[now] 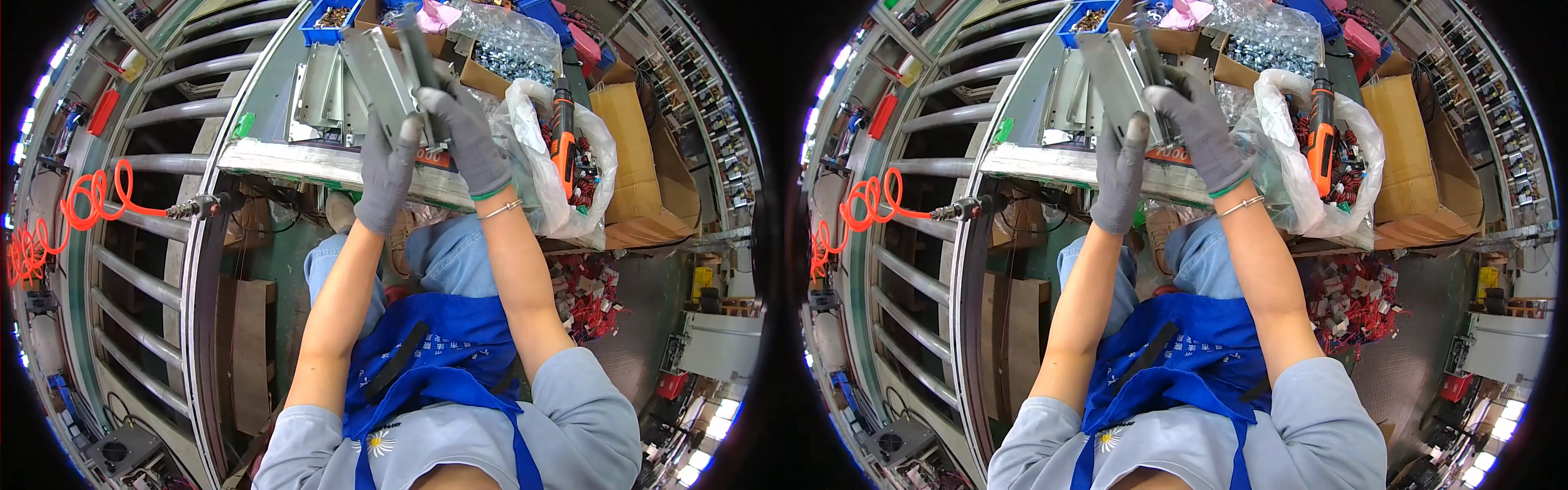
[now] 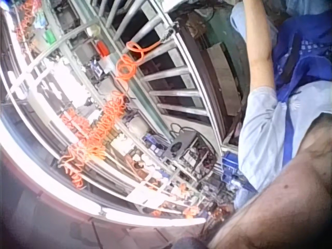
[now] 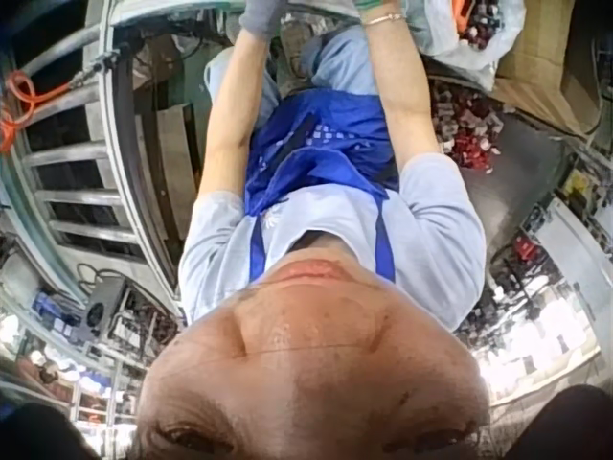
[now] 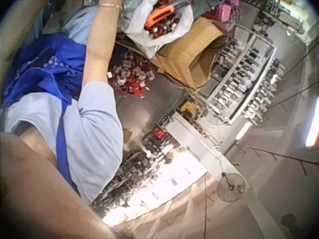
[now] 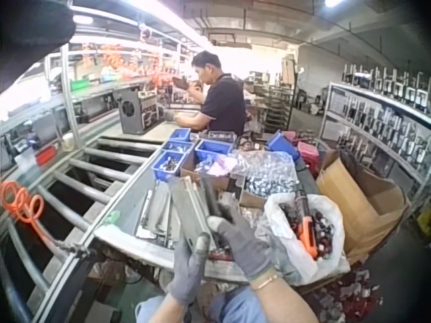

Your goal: The person sits at a workbench and handles various electronic components, including metal heat sinks and circuit boards. They pick up and inspect metal heat sinks, moving them between a plastic bag and the table surface. Later, the person handles long silver aluminum extrusions, picking them up and arranging them on the workbench.

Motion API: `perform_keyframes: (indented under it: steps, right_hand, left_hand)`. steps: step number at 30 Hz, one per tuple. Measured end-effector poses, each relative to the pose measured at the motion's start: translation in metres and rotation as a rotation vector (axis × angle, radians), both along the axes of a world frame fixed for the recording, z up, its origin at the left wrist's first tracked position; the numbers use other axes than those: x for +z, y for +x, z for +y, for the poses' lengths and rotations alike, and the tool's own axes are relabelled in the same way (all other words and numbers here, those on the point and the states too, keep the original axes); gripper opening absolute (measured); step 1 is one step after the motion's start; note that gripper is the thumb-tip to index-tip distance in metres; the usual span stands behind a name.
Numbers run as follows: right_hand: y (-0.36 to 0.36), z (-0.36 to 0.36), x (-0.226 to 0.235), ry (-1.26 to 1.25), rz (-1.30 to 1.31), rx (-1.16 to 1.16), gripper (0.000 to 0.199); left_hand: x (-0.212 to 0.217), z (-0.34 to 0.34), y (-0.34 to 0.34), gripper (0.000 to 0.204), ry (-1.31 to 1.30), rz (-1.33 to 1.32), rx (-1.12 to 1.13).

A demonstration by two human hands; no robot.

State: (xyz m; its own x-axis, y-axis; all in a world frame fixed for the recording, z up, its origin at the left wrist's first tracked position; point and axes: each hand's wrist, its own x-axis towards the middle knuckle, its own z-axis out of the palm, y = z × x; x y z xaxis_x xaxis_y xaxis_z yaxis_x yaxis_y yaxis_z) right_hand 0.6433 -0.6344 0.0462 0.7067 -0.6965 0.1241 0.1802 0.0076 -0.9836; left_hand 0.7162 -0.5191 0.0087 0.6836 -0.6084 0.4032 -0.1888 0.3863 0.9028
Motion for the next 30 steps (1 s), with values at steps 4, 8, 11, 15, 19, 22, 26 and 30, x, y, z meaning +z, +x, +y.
perform_keyframes:
  steps: [4,8,11,15,19,22,26,30]
  right_hand:
    - [0.002,0.017,-0.001,-0.001,-0.026,0.012,0.061]
    - [0.000,0.019,-0.004,0.120,-0.138,0.099,0.063]
    - [-0.006,0.022,0.003,0.167,-0.035,0.101,0.058]
    - [-0.018,-0.001,-0.018,0.250,-0.123,-0.132,0.044]
    - [-0.027,-0.025,-0.022,-0.177,0.073,-0.656,0.063]
    - [-0.023,-0.023,-0.022,-0.438,0.292,-0.642,0.075]
    - [0.006,-0.038,-0.016,-0.590,0.678,-0.516,0.083]
    - [0.038,-0.051,-0.006,-0.641,1.107,-0.353,0.093]
  left_hand:
    - [0.001,-0.004,-0.002,0.088,-0.017,0.031,-0.140]
    - [-0.005,-0.008,-0.003,0.098,0.035,-0.210,-0.013]
    - [-0.009,-0.003,-0.003,0.098,0.202,-0.645,0.124]
    - [-0.001,-0.009,-0.018,0.074,0.056,-0.420,0.172]
    - [0.009,-0.003,-0.014,0.050,0.384,-0.121,0.172]
    - [-0.005,-0.009,-0.016,0.050,0.663,-0.257,0.218]
    - [-0.001,-0.021,-0.028,0.053,0.823,-0.304,0.174]
    - [-0.004,-0.018,-0.031,0.051,0.832,-0.310,0.156]
